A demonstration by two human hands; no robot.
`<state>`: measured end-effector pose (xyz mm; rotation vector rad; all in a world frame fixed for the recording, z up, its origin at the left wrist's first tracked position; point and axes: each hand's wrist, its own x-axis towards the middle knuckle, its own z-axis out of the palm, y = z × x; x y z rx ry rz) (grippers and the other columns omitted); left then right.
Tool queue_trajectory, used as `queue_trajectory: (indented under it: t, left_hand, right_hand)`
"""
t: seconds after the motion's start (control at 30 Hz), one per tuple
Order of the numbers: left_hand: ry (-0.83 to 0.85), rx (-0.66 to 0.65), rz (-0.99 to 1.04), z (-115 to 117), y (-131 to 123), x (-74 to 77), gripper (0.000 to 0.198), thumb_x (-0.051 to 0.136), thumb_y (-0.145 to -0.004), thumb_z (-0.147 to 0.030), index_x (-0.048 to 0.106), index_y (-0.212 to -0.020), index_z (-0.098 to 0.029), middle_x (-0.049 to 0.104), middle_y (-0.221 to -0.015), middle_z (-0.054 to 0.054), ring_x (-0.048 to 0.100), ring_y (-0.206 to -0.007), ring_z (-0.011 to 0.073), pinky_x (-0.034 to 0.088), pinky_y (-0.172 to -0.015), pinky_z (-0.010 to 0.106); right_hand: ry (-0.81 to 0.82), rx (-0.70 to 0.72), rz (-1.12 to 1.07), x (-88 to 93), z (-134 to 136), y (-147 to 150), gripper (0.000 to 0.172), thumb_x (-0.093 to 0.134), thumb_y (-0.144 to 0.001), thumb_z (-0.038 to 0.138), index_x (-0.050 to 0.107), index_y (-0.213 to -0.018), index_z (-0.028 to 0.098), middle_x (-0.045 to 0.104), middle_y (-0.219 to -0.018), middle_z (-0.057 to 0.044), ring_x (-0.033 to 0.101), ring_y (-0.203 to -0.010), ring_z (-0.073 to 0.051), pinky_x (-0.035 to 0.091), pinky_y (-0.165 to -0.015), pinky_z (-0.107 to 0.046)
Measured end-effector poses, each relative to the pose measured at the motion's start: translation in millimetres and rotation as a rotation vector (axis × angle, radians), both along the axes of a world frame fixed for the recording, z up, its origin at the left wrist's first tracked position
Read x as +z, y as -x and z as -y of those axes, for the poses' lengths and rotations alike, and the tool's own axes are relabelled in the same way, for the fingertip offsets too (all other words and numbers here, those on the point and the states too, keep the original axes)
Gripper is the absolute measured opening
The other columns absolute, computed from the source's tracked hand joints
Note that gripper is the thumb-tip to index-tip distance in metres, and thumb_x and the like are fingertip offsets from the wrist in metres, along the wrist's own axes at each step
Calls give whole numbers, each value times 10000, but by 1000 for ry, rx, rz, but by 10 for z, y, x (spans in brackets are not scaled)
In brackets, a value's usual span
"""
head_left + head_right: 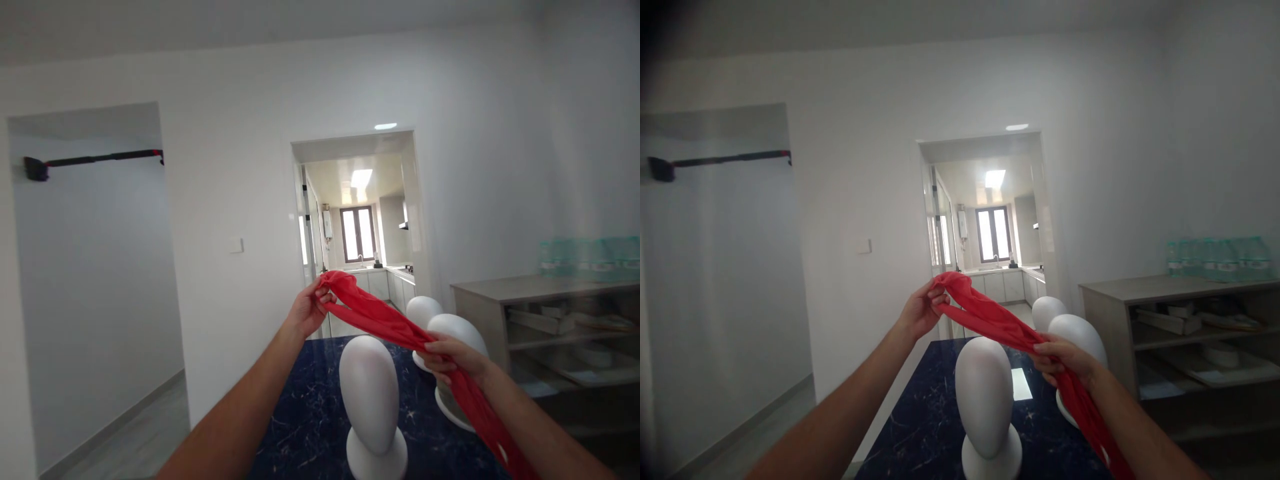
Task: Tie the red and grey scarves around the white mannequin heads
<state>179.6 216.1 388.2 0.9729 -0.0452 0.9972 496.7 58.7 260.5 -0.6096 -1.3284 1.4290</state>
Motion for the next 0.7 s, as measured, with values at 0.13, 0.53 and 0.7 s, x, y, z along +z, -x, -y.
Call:
queue_trajectory:
  t: [0.13, 0.53, 0.7]
  left_hand:
    - [116, 48, -43, -385, -137, -363, 189, 665, -974, -212, 633, -800, -146, 565, -587, -41, 582, -525, 109, 573, -646, 256]
    - [473, 264, -33, -767, -387, -1696, 402, 463, -1057, -306, 638, -736, -136, 637, -605, 45, 621, -543, 153, 583, -606, 270]
    - [618, 368, -3, -694, -62, -2343, 563, 245, -1100, -356, 562, -666, -187, 546, -536, 14, 585, -491, 146, 611, -605, 276]
  right_hand:
    - [135, -200, -187, -134, -370, 7, 202, 768, -885, 260, 609, -793, 177, 515, -579, 75, 369, -406, -31, 481, -430, -163]
    - [274, -519, -421, -1054, -1014, 272, 471, 749, -744, 98, 696, -1199, 210, 749, -695, 39, 596, -445, -86, 522, -467, -173]
    - [356, -435, -404, -1602, -940, 464, 403, 761, -674, 60, 760, -1063, 167, 735, -657, 13, 592, -433, -87, 518, -475, -176]
